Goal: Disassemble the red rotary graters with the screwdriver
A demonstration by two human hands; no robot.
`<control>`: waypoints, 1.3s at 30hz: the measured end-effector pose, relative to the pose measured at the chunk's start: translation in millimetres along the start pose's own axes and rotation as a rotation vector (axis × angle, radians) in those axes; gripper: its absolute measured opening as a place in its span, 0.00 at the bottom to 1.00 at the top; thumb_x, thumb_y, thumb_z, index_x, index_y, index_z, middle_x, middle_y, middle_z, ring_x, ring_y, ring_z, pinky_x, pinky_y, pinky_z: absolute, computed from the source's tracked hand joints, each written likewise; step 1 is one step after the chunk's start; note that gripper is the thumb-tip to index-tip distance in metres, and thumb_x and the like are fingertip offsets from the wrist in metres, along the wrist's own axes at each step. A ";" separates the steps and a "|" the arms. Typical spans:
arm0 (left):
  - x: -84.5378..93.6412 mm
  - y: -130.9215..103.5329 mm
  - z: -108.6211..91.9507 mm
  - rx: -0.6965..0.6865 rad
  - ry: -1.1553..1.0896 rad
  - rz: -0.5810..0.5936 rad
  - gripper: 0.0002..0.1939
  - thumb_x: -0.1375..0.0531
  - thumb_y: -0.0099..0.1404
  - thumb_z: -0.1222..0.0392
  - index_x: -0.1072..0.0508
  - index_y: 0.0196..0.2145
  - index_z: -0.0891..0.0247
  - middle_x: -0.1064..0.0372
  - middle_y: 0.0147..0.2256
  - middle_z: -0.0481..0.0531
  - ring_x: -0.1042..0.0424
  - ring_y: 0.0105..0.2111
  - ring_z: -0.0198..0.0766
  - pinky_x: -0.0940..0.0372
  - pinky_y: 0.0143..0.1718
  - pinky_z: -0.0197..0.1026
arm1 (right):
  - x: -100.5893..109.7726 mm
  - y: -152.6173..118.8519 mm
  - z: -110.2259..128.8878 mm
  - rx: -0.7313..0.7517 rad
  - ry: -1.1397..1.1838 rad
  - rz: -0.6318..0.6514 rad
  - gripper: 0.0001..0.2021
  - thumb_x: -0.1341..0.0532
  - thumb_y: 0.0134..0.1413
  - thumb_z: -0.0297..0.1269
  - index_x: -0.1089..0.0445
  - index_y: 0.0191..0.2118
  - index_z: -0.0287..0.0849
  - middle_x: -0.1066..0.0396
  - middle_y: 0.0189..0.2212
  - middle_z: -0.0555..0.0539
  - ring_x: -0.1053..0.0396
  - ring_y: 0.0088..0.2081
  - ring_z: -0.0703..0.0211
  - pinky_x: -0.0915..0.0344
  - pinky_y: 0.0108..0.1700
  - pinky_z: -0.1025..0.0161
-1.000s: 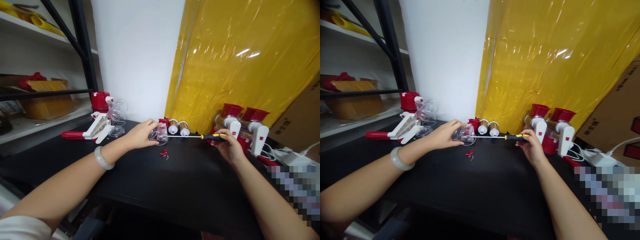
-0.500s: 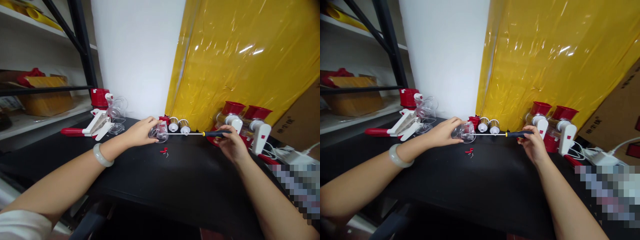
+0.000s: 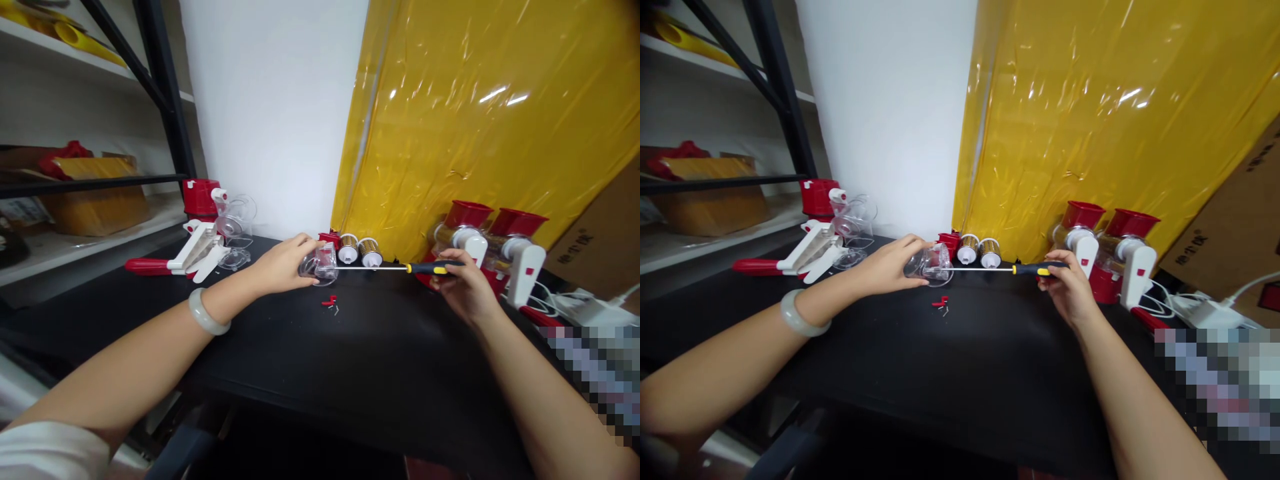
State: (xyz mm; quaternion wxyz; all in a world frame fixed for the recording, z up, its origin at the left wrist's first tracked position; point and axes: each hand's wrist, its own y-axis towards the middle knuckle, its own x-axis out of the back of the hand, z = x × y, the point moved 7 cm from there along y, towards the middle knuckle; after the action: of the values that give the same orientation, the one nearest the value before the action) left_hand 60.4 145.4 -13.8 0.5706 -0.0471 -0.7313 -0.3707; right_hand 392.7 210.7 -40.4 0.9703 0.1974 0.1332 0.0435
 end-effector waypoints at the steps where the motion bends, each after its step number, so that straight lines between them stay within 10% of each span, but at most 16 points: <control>1: 0.0 -0.1 -0.2 0.000 -0.001 0.000 0.34 0.38 0.59 0.48 0.41 0.60 0.58 0.38 0.50 0.57 0.33 0.46 0.48 0.37 0.48 0.48 | -1.3 -0.3 -0.2 -0.013 0.024 0.018 0.14 0.32 0.38 0.39 0.32 0.34 0.47 0.33 0.26 0.54 0.34 0.22 0.62 0.39 0.21 0.65; 8: 0.4 0.0 -1.7 -0.003 0.016 0.006 0.34 0.38 0.59 0.47 0.41 0.60 0.59 0.39 0.51 0.58 0.33 0.48 0.48 0.37 0.49 0.48 | 10.6 7.6 -13.3 -0.034 -0.186 -0.090 0.29 0.48 0.51 0.68 0.32 0.27 0.43 0.41 0.12 0.52 0.41 0.14 0.62 0.43 0.18 0.64; 14: -1.1 -0.3 0.2 -0.005 0.012 0.010 0.34 0.38 0.60 0.48 0.42 0.60 0.59 0.38 0.50 0.57 0.33 0.47 0.47 0.37 0.50 0.48 | 12.0 7.8 -15.3 -0.039 -0.301 -0.062 0.19 0.37 0.50 0.55 0.33 0.26 0.43 0.41 0.12 0.54 0.45 0.13 0.66 0.52 0.15 0.66; 21: -1.3 0.2 0.4 -0.006 0.015 0.004 0.35 0.37 0.59 0.47 0.42 0.60 0.58 0.39 0.51 0.58 0.33 0.48 0.48 0.37 0.50 0.48 | 5.9 6.6 -14.1 -0.074 -0.023 -0.033 0.15 0.31 0.38 0.38 0.33 0.35 0.48 0.31 0.28 0.54 0.34 0.24 0.65 0.34 0.25 0.65; 28: 0.0 0.7 1.0 -0.026 -0.036 -0.012 0.35 0.37 0.60 0.48 0.44 0.61 0.57 0.41 0.55 0.59 0.34 0.52 0.49 0.39 0.53 0.49 | 10.5 9.5 -16.0 -0.007 -0.162 -0.068 0.24 0.44 0.52 0.63 0.32 0.31 0.45 0.37 0.17 0.52 0.38 0.18 0.62 0.37 0.22 0.62; 36: -1.0 0.9 3.1 -0.051 -0.074 -0.031 0.35 0.37 0.60 0.48 0.43 0.61 0.58 0.42 0.59 0.59 0.37 0.57 0.49 0.40 0.57 0.50 | 7.6 5.2 -12.0 -0.024 -0.014 -0.052 0.12 0.31 0.38 0.41 0.31 0.32 0.48 0.33 0.26 0.54 0.34 0.24 0.62 0.35 0.25 0.63; 39: -0.5 0.4 2.9 -0.067 -0.088 -0.040 0.36 0.37 0.59 0.47 0.43 0.61 0.59 0.42 0.61 0.60 0.39 0.59 0.50 0.41 0.59 0.51 | 3.0 3.6 -12.1 -0.071 0.060 0.010 0.13 0.33 0.42 0.48 0.31 0.33 0.48 0.33 0.27 0.53 0.31 0.27 0.60 0.32 0.28 0.60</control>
State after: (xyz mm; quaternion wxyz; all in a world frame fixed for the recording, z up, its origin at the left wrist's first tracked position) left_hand 58.5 147.7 -14.3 0.5287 -0.0678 -0.7435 -0.4038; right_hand 392.1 218.9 -50.4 0.9720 0.1620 0.1596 0.0590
